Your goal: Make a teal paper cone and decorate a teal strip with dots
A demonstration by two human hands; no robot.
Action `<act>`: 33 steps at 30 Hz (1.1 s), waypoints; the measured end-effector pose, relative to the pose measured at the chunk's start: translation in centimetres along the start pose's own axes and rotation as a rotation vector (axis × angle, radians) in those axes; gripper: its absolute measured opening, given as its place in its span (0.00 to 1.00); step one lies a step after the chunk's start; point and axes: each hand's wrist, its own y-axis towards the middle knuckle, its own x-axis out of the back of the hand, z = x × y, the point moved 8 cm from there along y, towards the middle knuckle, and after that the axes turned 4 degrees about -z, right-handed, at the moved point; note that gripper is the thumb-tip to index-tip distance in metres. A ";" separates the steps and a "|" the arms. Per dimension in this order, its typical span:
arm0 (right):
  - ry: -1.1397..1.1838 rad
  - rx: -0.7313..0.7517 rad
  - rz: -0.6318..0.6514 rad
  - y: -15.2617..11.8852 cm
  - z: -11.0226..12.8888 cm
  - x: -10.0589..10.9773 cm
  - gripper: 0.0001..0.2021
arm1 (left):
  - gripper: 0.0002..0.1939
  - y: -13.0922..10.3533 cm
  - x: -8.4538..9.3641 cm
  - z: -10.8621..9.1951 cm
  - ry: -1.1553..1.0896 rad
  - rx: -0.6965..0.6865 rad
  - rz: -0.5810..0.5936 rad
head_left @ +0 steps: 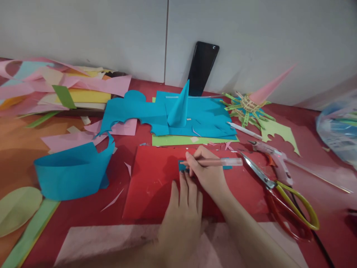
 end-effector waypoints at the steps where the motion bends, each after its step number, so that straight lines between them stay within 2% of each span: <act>1: -0.007 0.003 -0.001 0.0 0.0 0.0 0.16 | 0.28 0.0 0.0 0.0 0.000 0.000 0.000; 9: 0.031 -0.039 -0.059 0.1 0.0 0.4 0.16 | 0.28 0.1 -0.1 0.1 0.006 0.003 0.005; 17: 0.013 0.001 -0.034 0.0 0.5 0.1 0.16 | 0.28 0.0 -0.3 -0.1 0.008 -0.001 0.018; 33: -0.029 0.021 -0.067 -0.1 0.1 0.3 0.15 | 0.26 0.0 0.2 0.0 0.012 -0.005 -0.013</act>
